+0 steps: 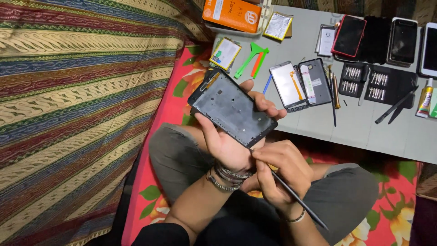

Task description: Assembling a smartphone by inspecting the screen and using a precision tool to adjust internal components of the chassis.

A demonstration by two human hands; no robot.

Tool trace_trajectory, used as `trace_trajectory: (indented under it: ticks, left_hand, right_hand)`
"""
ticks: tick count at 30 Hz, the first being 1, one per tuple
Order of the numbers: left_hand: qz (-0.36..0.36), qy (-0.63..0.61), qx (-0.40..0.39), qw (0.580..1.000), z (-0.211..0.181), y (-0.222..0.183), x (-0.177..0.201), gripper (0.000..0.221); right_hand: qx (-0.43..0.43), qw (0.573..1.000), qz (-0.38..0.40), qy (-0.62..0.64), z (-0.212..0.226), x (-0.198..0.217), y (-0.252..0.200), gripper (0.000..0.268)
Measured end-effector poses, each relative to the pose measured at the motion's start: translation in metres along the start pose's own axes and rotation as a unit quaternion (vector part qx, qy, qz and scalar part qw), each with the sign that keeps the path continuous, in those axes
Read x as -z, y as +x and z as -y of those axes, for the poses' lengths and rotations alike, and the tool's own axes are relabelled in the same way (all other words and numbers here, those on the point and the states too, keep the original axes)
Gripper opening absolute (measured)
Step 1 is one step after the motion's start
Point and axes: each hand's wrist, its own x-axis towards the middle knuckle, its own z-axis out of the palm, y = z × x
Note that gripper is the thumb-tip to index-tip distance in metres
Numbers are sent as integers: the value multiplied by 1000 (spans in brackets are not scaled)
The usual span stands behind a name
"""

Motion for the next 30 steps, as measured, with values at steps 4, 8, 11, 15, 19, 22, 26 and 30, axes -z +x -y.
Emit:
trace_trajectory:
  ticks: [4, 8, 11, 15, 19, 22, 26, 30]
  left_hand:
    - [-17, 1, 4, 1000, 1, -1, -5, 93]
    - [-21, -1, 3, 1000, 1, 0, -7, 88]
    - [-27, -3, 1, 1000, 5, -1, -6, 90]
    - [-33, -7, 18, 999, 4, -3, -14, 90]
    - [-22, 10, 4, 1000, 6, -2, -7, 89]
    - [-26, 0, -12, 1000, 10, 0, 3, 91]
    - [-33, 19, -23, 999, 9, 6, 8, 89]
    - [-30, 23, -36, 999, 9, 11, 20, 94]
  right_hand:
    - [11, 1000, -3, -6, -4, 1, -4, 18]
    - [-27, 998, -12, 49, -11, 1, -10, 18]
    - [-34, 996, -24, 78, -13, -2, -14, 21]
    - [-29, 996, -28, 78, -13, -2, -17, 22]
    - [-37, 994, -29, 97, -24, -3, -21, 21]
    - [-24, 995, -38, 94, -28, -8, -19, 21]
    - [-30, 992, -25, 118, -32, -10, -14, 19]
    - [-19, 993, -36, 108, -36, -16, -13, 21]
